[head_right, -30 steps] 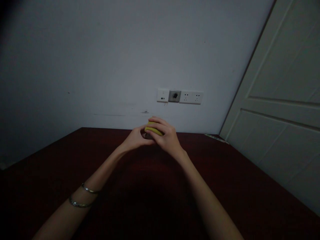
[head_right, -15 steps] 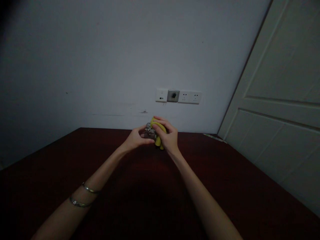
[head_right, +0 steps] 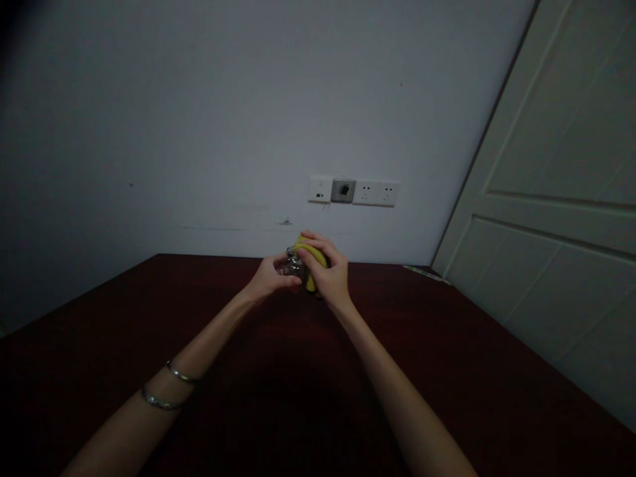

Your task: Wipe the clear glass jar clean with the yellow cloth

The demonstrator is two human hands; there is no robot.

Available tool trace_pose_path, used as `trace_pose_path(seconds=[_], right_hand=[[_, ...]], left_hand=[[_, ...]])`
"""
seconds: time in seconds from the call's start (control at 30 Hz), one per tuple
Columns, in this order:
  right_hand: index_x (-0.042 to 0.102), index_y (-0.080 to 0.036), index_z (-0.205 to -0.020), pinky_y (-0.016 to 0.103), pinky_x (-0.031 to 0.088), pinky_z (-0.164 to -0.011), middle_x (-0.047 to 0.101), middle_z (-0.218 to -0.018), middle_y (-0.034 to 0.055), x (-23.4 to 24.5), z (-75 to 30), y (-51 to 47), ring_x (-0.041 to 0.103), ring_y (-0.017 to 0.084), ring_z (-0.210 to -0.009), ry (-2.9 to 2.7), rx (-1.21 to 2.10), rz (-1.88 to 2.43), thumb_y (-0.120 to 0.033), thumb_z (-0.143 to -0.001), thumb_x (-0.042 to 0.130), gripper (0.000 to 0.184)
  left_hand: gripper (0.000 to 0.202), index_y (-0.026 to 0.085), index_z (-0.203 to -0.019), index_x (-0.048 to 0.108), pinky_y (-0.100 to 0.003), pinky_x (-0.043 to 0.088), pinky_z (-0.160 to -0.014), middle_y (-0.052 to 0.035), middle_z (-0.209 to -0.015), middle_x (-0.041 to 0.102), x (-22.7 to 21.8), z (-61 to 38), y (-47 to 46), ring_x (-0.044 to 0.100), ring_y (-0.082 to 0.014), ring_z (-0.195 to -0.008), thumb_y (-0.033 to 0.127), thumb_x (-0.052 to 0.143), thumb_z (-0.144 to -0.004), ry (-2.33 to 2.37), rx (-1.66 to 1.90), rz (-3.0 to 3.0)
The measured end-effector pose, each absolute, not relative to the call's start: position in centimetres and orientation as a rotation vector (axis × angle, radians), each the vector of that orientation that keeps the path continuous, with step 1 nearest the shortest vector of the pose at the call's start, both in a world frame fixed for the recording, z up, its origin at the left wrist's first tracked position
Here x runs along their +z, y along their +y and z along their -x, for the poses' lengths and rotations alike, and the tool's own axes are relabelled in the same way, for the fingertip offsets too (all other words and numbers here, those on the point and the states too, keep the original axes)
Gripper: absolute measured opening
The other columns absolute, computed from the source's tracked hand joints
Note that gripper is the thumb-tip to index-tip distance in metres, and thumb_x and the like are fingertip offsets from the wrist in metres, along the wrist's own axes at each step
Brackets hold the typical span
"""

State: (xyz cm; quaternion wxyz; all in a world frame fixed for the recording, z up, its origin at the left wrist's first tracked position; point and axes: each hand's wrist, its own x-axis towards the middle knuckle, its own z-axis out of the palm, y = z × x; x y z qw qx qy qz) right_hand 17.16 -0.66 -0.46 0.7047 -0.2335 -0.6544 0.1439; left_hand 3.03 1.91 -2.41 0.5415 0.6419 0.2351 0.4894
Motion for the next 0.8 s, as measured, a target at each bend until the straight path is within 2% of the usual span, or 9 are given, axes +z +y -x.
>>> trace_pose_path(seconds=[0.13, 0.4, 0.6, 0.8], right_hand=[[0.068, -0.026, -0.087, 0.045, 0.042, -0.101, 0.068, -0.111, 0.0040, -0.7, -17.0, -0.8, 0.059, 0.021, -0.112, -1.517, 0.187, 0.476, -0.026, -0.081, 0.063, 0.008], [0.065, -0.022, -0.085, 0.040, 0.048, -0.094, 0.070, -0.105, 0.0067, -0.8, -16.8, -0.5, 0.064, 0.019, -0.101, -1.323, 0.320, 0.570, -0.031, -0.082, 0.061, 0.011], [0.065, -0.024, -0.091, 0.045, 0.041, -0.102, 0.064, -0.117, 0.0057, -1.8, -16.1, -1.2, 0.057, 0.020, -0.114, -1.407, 0.148, 0.508, -0.028, -0.084, 0.059, 0.010], [0.064, -0.021, -0.086, 0.039, 0.046, -0.096, 0.068, -0.108, 0.0077, -1.3, -16.4, -0.7, 0.063, 0.020, -0.104, -1.303, 0.340, 0.585, -0.034, -0.082, 0.060, 0.014]], left_hand=[[0.071, 0.011, -0.104, 0.062, -0.027, 0.054, -0.066, -0.0076, -0.095, 0.069, -2.4, -3.3, 1.8, 0.065, -0.0183, -0.079, 0.032, 0.088, -0.042, 0.560, 1.261, -1.468], [0.078, 0.011, -0.112, 0.058, -0.026, 0.054, -0.062, -0.0117, -0.106, 0.067, -2.3, -3.1, 1.9, 0.066, -0.0190, -0.078, 0.024, 0.089, -0.041, 0.545, 1.191, -1.494], [0.071, 0.010, -0.104, 0.061, -0.029, 0.053, -0.074, -0.0094, -0.098, 0.069, -2.2, -3.2, 2.1, 0.065, -0.0188, -0.083, 0.027, 0.088, -0.040, 0.542, 1.285, -1.465], [0.078, 0.011, -0.111, 0.059, -0.030, 0.053, -0.073, -0.0123, -0.111, 0.065, -2.6, -2.9, 2.5, 0.065, -0.0218, -0.089, 0.026, 0.089, -0.040, 0.509, 1.193, -1.534]])
